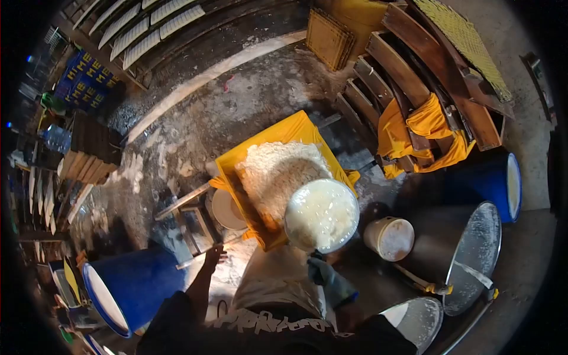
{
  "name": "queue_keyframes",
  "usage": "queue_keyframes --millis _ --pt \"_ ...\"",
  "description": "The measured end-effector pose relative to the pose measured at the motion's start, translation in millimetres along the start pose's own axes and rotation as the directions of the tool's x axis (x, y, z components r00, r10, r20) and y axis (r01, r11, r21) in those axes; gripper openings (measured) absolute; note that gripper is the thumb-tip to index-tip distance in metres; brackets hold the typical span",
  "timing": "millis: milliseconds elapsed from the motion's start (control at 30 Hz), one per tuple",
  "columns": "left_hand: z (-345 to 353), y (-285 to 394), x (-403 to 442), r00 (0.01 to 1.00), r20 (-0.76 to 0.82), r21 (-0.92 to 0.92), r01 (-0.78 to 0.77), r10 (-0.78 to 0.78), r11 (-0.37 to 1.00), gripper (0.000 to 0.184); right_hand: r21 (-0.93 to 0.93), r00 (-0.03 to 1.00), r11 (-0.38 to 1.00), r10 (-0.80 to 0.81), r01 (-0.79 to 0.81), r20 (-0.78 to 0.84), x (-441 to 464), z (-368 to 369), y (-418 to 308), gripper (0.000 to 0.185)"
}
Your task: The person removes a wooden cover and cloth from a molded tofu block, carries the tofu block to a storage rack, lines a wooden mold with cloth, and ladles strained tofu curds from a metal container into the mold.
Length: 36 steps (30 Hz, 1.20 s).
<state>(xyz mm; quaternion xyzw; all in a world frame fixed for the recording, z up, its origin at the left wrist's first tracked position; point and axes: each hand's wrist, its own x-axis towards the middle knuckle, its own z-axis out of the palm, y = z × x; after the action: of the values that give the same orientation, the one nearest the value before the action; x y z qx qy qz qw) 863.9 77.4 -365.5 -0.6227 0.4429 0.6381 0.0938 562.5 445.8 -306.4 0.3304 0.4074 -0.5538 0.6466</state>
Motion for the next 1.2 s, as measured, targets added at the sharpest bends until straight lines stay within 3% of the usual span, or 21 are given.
queue_keyframes --millis 133,200,233,333,400,433,467,500,533,567,600,633,733,767,833,900,967,1033,1100,1167,1200 --pt "-28 -14 -12 1.000 0.014 -0.031 -0.004 0.005 1.000 0.036 0.051 0.990 0.995 0.074 -0.081 0.120 96 38 -47 0.022" --pt "-31 -19 -20 0.999 0.037 -0.037 -0.022 0.023 0.999 0.036 -0.046 0.993 0.999 0.010 -0.005 0.116 100 82 -76 0.029" --pt "-32 -23 -21 0.998 0.053 -0.048 -0.024 0.027 0.999 0.036 -0.127 0.976 0.972 -0.186 0.200 0.109 67 99 -83 0.026" --pt "-20 -15 -35 0.999 0.030 -0.002 0.037 -0.037 0.999 0.040 -0.110 0.958 0.953 -0.276 0.284 0.082 66 113 -97 0.026" --pt "-11 -7 -39 0.997 0.047 0.014 0.064 -0.065 0.998 0.042 -0.213 0.955 0.938 -0.291 0.272 -0.062 103 94 -108 0.025" --pt "-10 -7 -38 0.996 0.051 0.020 0.066 -0.067 0.998 0.042 -0.210 0.901 0.932 -0.346 0.297 -0.263 104 89 -116 0.017" --pt "-9 -7 -35 0.995 0.094 0.013 0.029 -0.030 0.999 0.042 -0.224 0.743 0.800 -0.600 0.557 -0.297 132 62 -112 0.009" --pt "-5 -6 -33 0.991 0.136 0.005 -0.010 0.009 1.000 0.042 -0.539 0.572 0.649 -0.750 0.537 -0.333 108 59 -130 0.014" --pt "1 -1 -26 0.992 0.118 0.052 0.028 -0.034 0.998 0.042 -0.219 0.376 0.476 -0.846 0.852 -0.377 89 64 -149 0.025" --pt "5 5 -21 0.992 0.118 0.088 0.041 -0.052 0.995 0.042 -0.252 0.257 0.411 -0.841 0.876 -0.477 82 42 -168 0.031" --pt "11 9 -12 0.992 0.116 0.125 0.036 -0.050 0.991 0.041 -0.245 0.254 0.408 -0.838 0.880 -0.484 60 9 -184 0.031" --pt "16 16 -4 0.992 0.115 0.167 0.027 -0.047 0.986 0.040 -0.505 0.135 0.528 -0.771 0.683 -0.623 34 -28 -197 0.033" --pt "44 55 0 0.983 0.183 0.236 -0.043 -0.001 0.971 0.036 -0.540 -0.191 0.262 -0.741 0.800 -0.643 -44 -107 -184 0.041" --pt "58 67 -11 0.972 0.215 0.163 -0.127 0.091 0.978 0.036 -0.439 -0.093 0.356 -0.680 0.825 -0.727 -94 -121 -162 0.040" --pt "94 85 3 0.980 0.191 0.330 -0.111 0.049 0.937 0.038 -0.195 -0.048 0.175 -0.614 0.965 -0.788 -210 -106 -102 0.033" --pt "136 101 -11 0.955 0.281 0.282 -0.180 0.099 0.942 0.038 -0.159 -0.051 0.149 -0.553 0.976 -0.832 -259 -156 -24 0.019" --pt "186 106 -28 0.945 0.312 0.321 -0.200 0.096 0.926 0.040 -0.036 0.043 0.279 -0.273 0.960 -0.961 -262 -240 63 0.018" --pt "239 96 -38 0.926 0.372 0.450 -0.242 0.066 0.859 0.042 0.054 0.069 0.128 -0.114 0.990 -0.991 -286 -267 134 0.015" --pt "298 84 -58 0.911 0.413 0.584 -0.261 -0.005 0.768 0.040 0.279 0.280 0.043 -0.018 0.959 -0.960 -271 -336 214 0.014" --pt "358 67 -98 0.880 0.472 0.694 -0.333 -0.053 0.639 0.037 0.379 0.406 -0.196 0.121 0.904 -0.906 -231 -402 285 0.013" --pt "378 62 -114 0.820 0.566 0.675 -0.403 -0.082 0.618 0.035 0.370 0.409 -0.189 0.247 0.910 -0.879 -234 -412 302 0.013"
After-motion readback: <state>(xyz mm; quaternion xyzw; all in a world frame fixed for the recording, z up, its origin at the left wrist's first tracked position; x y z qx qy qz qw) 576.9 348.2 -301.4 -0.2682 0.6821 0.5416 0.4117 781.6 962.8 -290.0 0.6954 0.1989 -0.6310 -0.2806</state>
